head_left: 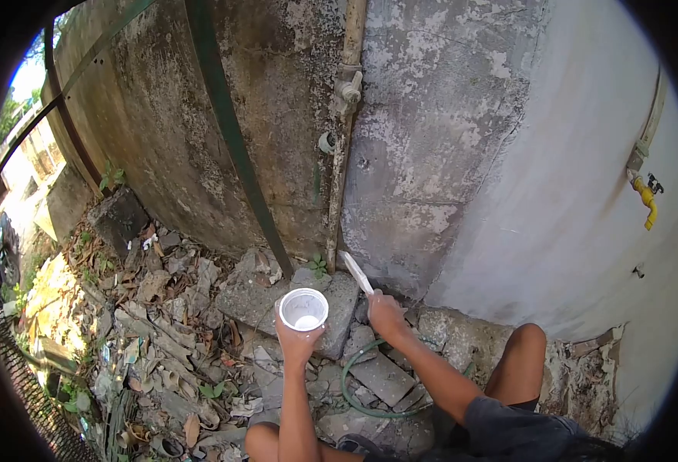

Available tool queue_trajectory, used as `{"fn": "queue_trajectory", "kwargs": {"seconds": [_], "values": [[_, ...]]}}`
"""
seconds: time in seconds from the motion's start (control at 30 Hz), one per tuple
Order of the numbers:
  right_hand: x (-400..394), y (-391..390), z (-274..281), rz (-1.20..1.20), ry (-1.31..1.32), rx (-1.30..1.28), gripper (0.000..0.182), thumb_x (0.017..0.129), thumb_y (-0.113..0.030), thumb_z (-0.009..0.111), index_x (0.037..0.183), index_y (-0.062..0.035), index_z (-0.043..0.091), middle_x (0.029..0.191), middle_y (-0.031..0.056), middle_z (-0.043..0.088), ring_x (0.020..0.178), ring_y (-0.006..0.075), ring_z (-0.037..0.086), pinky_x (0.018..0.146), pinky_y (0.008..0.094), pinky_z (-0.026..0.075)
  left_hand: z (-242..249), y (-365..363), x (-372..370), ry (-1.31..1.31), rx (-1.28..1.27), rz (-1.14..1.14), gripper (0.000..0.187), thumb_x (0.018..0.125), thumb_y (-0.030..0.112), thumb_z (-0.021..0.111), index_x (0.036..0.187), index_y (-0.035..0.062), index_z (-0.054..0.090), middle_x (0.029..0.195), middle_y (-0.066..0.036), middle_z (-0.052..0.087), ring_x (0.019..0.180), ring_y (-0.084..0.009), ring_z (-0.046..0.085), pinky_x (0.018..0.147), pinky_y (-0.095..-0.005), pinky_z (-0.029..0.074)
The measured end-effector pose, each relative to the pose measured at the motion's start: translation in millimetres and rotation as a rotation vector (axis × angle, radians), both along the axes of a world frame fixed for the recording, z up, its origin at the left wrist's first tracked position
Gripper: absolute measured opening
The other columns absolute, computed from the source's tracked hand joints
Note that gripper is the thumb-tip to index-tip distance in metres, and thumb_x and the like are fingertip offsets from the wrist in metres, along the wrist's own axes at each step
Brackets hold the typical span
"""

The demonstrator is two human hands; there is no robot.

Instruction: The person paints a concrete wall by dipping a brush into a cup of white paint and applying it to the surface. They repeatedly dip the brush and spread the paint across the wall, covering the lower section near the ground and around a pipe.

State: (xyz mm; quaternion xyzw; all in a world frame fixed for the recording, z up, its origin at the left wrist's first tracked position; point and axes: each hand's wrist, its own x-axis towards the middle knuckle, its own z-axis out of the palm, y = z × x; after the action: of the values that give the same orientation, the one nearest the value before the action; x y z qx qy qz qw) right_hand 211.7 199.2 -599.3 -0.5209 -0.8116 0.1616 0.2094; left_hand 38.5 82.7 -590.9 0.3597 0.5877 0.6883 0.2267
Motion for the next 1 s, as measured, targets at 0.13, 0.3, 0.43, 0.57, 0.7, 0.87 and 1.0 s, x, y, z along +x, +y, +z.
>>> {"fn": "queue_trajectory", "kwargs": {"seconds": [0.13, 0.3, 0.43, 0.57, 0.7, 0.87, 1.0], "values": [[-12, 36, -11, -0.023, 0.048, 0.086, 0.029, 0.095, -0.022, 0.043, 0.088, 0.0032, 0.054, 0.074, 0.0285, 0.060, 0.072, 0.0458, 0.060, 0.067, 0.0536, 0.048, 0, -3, -2, -0.007, -0.007, 0.028, 0.083, 0.049, 0.004, 0.084, 0.122, -0.0007, 0.043, 0.111, -0.012, 0.058, 0.104, -0.0246, 0.057, 0.094, -0.0350, 0.044], [14, 0, -23, -0.065, 0.003, 0.054, 0.025, 0.094, -0.020, 0.047, 0.084, 0.0024, 0.054, 0.071, 0.0269, 0.059, 0.068, 0.0463, 0.059, 0.062, 0.0537, 0.048, 4, 1, -5, 0.056, 0.030, 0.021, 0.085, 0.050, 0.005, 0.084, 0.123, -0.0014, 0.042, 0.112, -0.013, 0.057, 0.104, -0.0247, 0.057, 0.094, -0.0354, 0.043], [-22, 35, -16, 0.030, 0.127, 0.233, 0.029, 0.095, -0.023, 0.047, 0.083, 0.0024, 0.053, 0.067, 0.0268, 0.058, 0.064, 0.0443, 0.058, 0.060, 0.0531, 0.047, 3, -1, -3, 0.050, 0.022, 0.042, 0.084, 0.049, 0.006, 0.084, 0.122, -0.0013, 0.043, 0.112, -0.013, 0.057, 0.104, -0.0246, 0.057, 0.094, -0.0357, 0.043], [-14, 34, -23, -0.035, 0.124, 0.265, 0.030, 0.095, -0.023, 0.046, 0.082, 0.0025, 0.053, 0.068, 0.0275, 0.058, 0.065, 0.0438, 0.059, 0.060, 0.0525, 0.048, 10, 4, 0, 0.017, 0.064, 0.061, 0.080, 0.050, 0.005, 0.083, 0.120, -0.0005, 0.045, 0.111, -0.012, 0.058, 0.104, -0.0241, 0.057, 0.094, -0.0356, 0.043], [-2, 11, -11, -0.077, 0.059, 0.210, 0.029, 0.095, -0.023, 0.046, 0.082, 0.0019, 0.054, 0.069, 0.0270, 0.059, 0.066, 0.0431, 0.060, 0.060, 0.0514, 0.049, 19, 7, 2, 0.035, 0.091, 0.044, 0.076, 0.051, 0.004, 0.081, 0.118, 0.0006, 0.047, 0.109, -0.011, 0.059, 0.103, -0.0228, 0.058, 0.093, -0.0342, 0.044], [-21, 41, 19, 0.031, 0.088, 0.233, 0.029, 0.095, -0.022, 0.045, 0.082, 0.0008, 0.055, 0.072, 0.0274, 0.060, 0.068, 0.0432, 0.061, 0.063, 0.0516, 0.049, 26, 0, 7, -0.018, 0.090, 0.057, 0.073, 0.051, 0.003, 0.080, 0.117, 0.0014, 0.048, 0.109, -0.010, 0.059, 0.102, -0.0218, 0.059, 0.092, -0.0334, 0.045], [4, 40, 1, 0.065, 0.003, 0.178, 0.030, 0.096, -0.023, 0.044, 0.084, 0.0011, 0.056, 0.072, 0.0264, 0.060, 0.069, 0.0441, 0.060, 0.064, 0.0528, 0.049, 28, 0, 4, 0.043, 0.101, 0.055, 0.073, 0.052, 0.003, 0.081, 0.117, 0.0017, 0.047, 0.109, -0.009, 0.059, 0.101, -0.0214, 0.059, 0.091, -0.0330, 0.045]]}}
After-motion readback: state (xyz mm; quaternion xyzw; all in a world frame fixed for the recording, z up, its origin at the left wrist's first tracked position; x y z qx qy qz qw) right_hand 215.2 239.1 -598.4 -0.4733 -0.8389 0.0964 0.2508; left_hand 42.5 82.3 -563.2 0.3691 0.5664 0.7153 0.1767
